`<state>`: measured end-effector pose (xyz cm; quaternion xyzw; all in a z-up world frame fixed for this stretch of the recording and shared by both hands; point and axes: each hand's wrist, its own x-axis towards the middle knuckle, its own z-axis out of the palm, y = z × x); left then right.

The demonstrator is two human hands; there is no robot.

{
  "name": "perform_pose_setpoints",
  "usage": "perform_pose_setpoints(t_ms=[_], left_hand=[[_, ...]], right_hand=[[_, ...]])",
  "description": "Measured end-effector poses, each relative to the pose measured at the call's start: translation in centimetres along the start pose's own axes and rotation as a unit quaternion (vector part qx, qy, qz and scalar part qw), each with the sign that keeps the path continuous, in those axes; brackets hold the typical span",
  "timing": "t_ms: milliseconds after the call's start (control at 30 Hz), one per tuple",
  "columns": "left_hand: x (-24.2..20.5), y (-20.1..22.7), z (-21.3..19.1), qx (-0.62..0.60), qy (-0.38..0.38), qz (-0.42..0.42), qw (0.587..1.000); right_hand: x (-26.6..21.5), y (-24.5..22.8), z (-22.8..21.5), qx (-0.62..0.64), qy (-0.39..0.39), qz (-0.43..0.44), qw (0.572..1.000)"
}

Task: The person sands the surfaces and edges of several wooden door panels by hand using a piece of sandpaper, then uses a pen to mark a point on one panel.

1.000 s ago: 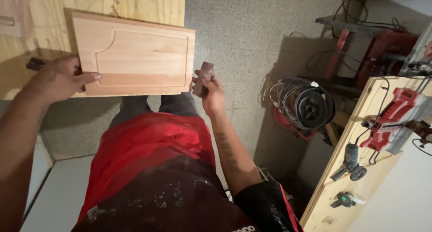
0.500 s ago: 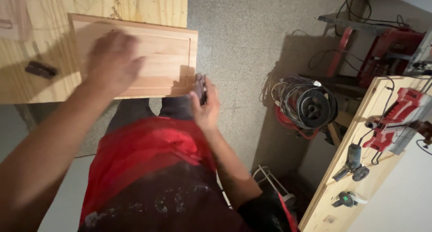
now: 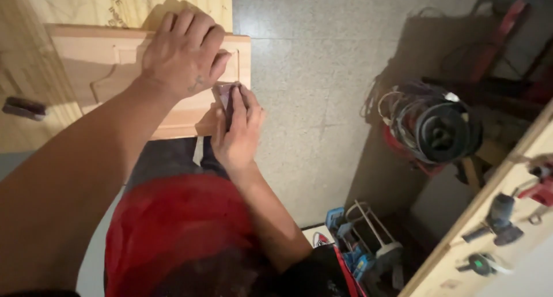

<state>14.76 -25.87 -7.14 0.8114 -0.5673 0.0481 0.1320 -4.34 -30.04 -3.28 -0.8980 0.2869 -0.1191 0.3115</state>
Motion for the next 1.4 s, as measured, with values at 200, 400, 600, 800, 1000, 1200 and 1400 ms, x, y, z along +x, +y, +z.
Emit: perform_pose_setpoints(t_ms=[200, 400, 600, 800, 1000, 1200, 1400], left_hand=[[0.5, 0.0, -0.4, -0.007, -0.055, -0.004, 0.998], [0.3, -0.1, 0.5, -0.058, -0.139, -0.022, 0.988], [0.3, -0.6, -0.2, -0.048, 0.059, 0.014, 0.997], [-0.1, -0.6, 0.6, -0.042, 0.052, 0.003, 0.998], [-0.1, -0.9, -0.3, -0.06, 0.059, 0.01, 0.996], [0.1, -1.2, -0.3, -0.049, 0.118, 0.019, 0.992], [0.1, -0.9, -0.2, -0.085, 0.08, 0.001, 0.993]], right_hand=[[-2.1, -0.5, -0.1, -0.019, -0.006, 0.052, 0.998], [0.0, -0.3, 0.6, -0.062, 0.007, 0.023, 0.998], [1.1, 0.2, 0.9, -0.036, -0.006, -0.006, 0.999], [-3.6, -1.4, 0.2, -0.077, 0.022, 0.02, 0.997], [0.7, 0.0, 2.0, -0.083, 0.029, 0.005, 0.996], [-2.0, 0.3, 1.7, -0.131, -0.004, -0.026, 0.991], [-2.3, -1.5, 1.7, -0.189, 0.036, 0.0, 0.981]])
